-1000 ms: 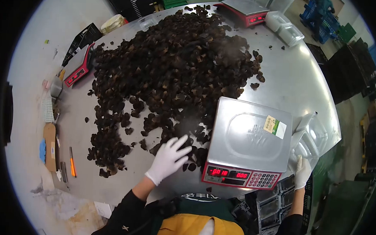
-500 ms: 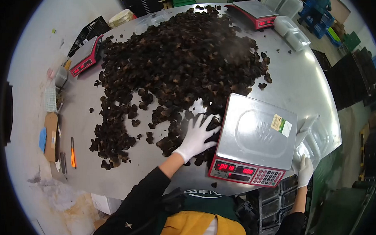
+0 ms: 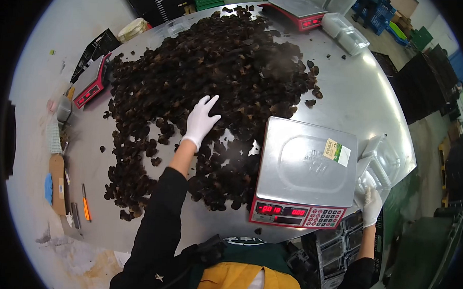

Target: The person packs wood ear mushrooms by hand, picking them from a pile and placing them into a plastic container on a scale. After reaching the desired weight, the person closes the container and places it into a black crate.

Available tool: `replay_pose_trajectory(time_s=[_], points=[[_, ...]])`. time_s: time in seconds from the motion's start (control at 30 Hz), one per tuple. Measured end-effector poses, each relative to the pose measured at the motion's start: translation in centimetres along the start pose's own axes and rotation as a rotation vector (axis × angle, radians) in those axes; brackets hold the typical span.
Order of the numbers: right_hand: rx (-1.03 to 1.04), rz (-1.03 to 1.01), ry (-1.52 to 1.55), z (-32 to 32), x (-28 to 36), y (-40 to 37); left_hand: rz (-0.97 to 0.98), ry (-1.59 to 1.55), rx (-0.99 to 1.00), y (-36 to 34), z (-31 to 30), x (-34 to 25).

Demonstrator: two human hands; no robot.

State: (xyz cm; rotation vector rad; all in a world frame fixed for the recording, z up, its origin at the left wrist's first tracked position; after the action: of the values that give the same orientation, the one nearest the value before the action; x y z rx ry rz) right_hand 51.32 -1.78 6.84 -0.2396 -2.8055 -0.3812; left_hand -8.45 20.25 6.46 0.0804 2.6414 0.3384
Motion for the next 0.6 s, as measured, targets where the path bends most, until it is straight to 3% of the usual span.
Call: replay_pose_trajectory(time_s=[0.07, 0.13, 0.2, 0.33, 0.4, 0.5, 0.6], points=[[0.009, 0.014, -0.017, 0.1, -0.1, -0.2, -0.063, 0.010, 0.191, 2.0, 2.6, 1.7], [-0.026, -0.020, -0.005, -0.2, 0.2, -0.2, -0.124, -0.208, 0.192, 3.5, 3.1, 3.6], [-0.019, -0.011, 0.013, -0.2, 0.3, -0.2, -0.103, -0.364, 0.167, 3.3, 1.7, 4.2], [0.024, -0.026, -0.004, -0.3, 0.5, -0.2, -0.031, -0.514, -0.003, -2.3, -6.8, 4.6], [0.072, -0.027, -0.005, -1.0, 1.2, -0.3, -0.088, -0.341, -0.058, -6.5, -11.5, 6.7], [0.219, -0.064, -0.089, -1.3, 2.6, -0.7, -0.225, 0.005, -0.029, -13.1, -14.5, 15.8], [0.172, -0.201, -0.032, -1.6, 1.4, -1.2, -0.339, 0.596, 0.064, -18.0, -16.2, 16.5]])
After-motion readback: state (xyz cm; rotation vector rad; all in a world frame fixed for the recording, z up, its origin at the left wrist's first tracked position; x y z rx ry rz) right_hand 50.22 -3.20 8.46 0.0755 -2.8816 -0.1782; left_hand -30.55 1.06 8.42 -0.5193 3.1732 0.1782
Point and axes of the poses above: each hand's wrist, its own y-axis towards the middle knuckle, its own z-axis out of the palm, x = y × z, the point moved 8 cm from there along y, towards the middle knuckle, and after that the axes turned 1 degree about -z, right-handed, at the moved point
